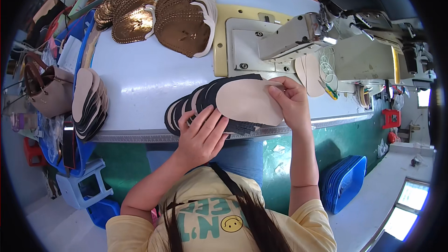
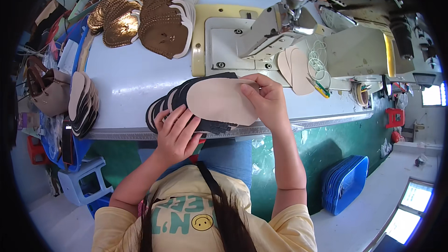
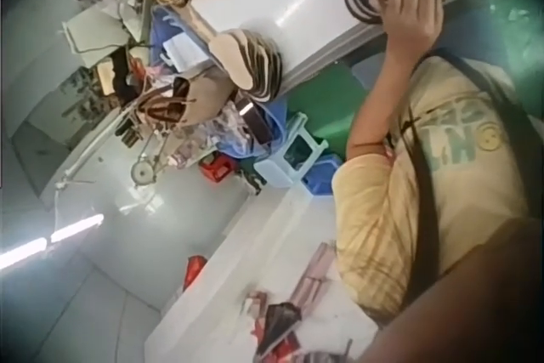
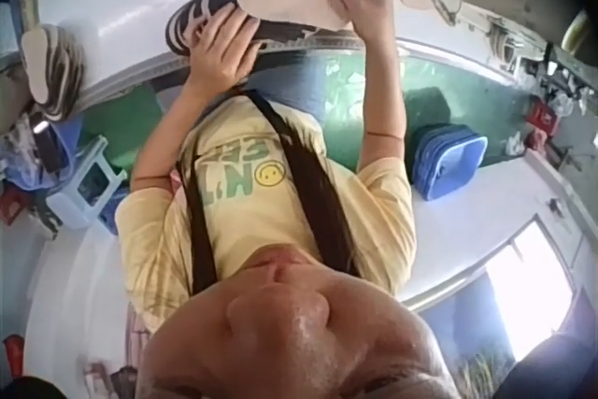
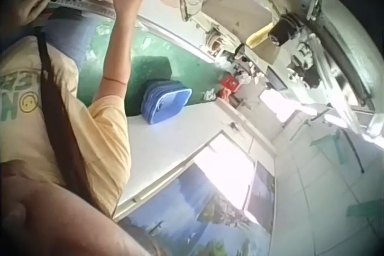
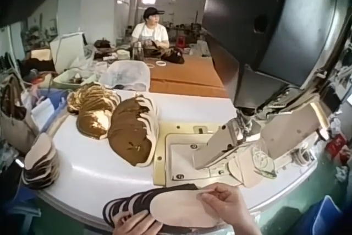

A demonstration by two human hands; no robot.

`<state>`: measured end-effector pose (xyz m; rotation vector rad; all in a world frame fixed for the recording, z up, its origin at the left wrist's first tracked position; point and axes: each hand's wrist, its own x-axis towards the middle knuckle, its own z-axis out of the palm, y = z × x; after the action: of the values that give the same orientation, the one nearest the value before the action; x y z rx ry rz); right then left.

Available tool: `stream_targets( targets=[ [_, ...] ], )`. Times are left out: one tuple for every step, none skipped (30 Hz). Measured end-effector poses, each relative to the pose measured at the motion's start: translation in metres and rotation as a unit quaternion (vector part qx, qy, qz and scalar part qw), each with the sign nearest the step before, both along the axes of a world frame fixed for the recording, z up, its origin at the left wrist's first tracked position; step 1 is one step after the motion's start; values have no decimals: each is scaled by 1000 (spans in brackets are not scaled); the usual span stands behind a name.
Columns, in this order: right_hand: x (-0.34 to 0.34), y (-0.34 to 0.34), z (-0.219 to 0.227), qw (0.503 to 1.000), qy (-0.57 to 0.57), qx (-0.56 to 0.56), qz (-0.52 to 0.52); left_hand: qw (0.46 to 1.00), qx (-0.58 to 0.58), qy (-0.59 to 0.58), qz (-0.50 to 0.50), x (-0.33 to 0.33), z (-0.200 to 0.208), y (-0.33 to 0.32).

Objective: Matching, aligning, and stacking shoe upper and insole components at a manufacturing station.

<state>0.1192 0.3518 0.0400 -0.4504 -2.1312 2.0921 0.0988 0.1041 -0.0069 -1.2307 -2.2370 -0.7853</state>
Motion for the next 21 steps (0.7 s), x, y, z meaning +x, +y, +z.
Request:
stream_targets(
  targets=[
    [-2, -2, 1, 1000, -12, 16, 17, 1000, 1, -2, 5, 0, -1, 0],
    [-4, -3, 1, 999, -24, 32, 33, 1000, 12, -8, -1, 1, -2, 0],
    [-5, -3, -1, 998, -25, 33, 36, 1000, 24, -14, -7, 2, -3, 0],
    [-5, -3, -6, 998, -30, 32, 35, 1000, 25, -16, -5, 2, -5, 0],
    [-6, -3, -8, 998, -34, 31, 33, 999, 38, -13, -3, 2, -7, 0],
    [-6, -3, -8, 998, -36, 32, 33, 999, 50, -11, -3, 2, -9, 0],
    [-6, -4, -7, 999, -38, 18, 28, 999, 51, -13, -3, 2, -9, 0],
    [-5, -4, -7, 999, -39, 4, 23, 999, 51, -8, -4, 2, -10, 0],
    [-6, -3, -7, 999, -41, 5, 23, 999, 52, -2, -4, 1, -11, 0],
    [-6, -2, -8, 999, -41, 8, 24, 999, 52, -3, -4, 1, -12, 0],
    [-6, -1, -9, 999, -42, 12, 25, 999, 54, -5, -5, 2, -12, 0],
    [-6, -2, -9, 999, -43, 12, 25, 998, 56, -7, -5, 2, -13, 0],
    [-6, -3, -8, 999, -42, 6, 24, 998, 56, -8, -5, 2, -14, 0],
    [-6, -3, -8, 999, -41, 0, 22, 998, 59, -5, -5, 2, -15, 1],
    [-6, -3, -9, 999, -41, 0, 22, 998, 62, -2, -5, 2, -15, 1],
    [-6, -2, -10, 999, -36, 7, 22, 998, 62, -2, -5, 1, -15, 1],
    [-6, -2, -11, 999, -32, 15, 22, 998, 60, 2, -4, 1, -14, 1],
    [-6, -2, -11, 999, -32, 14, 22, 998, 57, 5, -3, 1, -13, 1],
    [-6, -2, -12, 999, -32, 7, 22, 998, 56, 5, -4, 1, -12, 0],
    [-6, -2, -12, 999, -31, 0, 23, 999, 44, 3, -3, 1, -11, -1],
    [-6, -2, -12, 999, -31, 0, 20, 999, 33, 0, -4, 1, -9, 0]
  ],
)
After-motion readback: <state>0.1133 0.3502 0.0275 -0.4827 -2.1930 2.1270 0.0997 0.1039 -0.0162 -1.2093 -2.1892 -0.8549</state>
